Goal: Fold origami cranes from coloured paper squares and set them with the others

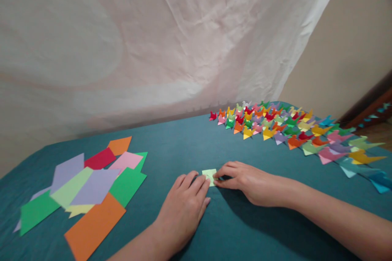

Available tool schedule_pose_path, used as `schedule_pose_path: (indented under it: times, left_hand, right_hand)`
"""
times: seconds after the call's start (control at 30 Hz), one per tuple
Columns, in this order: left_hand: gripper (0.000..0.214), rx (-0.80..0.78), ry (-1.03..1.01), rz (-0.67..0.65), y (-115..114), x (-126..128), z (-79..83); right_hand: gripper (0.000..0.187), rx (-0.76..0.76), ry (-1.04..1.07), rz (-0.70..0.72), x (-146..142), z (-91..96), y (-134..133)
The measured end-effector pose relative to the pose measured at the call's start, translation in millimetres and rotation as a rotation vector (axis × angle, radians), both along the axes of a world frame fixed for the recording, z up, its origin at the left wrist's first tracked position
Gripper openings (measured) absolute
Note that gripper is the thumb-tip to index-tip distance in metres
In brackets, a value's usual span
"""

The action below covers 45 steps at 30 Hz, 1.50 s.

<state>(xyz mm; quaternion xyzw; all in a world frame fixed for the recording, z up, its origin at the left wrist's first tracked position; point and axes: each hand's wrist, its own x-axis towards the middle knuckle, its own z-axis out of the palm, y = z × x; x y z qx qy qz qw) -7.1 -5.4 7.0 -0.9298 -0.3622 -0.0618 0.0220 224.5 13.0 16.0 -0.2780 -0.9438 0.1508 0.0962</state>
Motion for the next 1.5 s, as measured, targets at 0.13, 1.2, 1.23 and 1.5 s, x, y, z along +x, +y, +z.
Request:
schedule_pose_path:
  times: [0.13, 1.2, 1.23, 1.5]
  left_hand:
    - [0.031, -0.006, -0.011, 0.023, 3, 0, 3.7]
    - [0.027, 0.078, -0.04, -0.025, 11, -9, -1.3]
    - [0.027, 0.085, -0.039, -0.02, 11, -9, -1.5]
    - [0.024, 0.111, -0.022, 0.009, 9, -5, 2.3]
  right_hand:
    - [0.049, 0.009, -0.01, 0.001, -1, 0.6, -1]
    - [0.04, 0.122, -0.017, -0.041, -15, -14.2, -3]
    - [0.04, 0.126, -0.023, -0.047, -16, -14.1, -4]
    - [0.042, 0.07, -0.048, -0.008, -10, -7.6, -2]
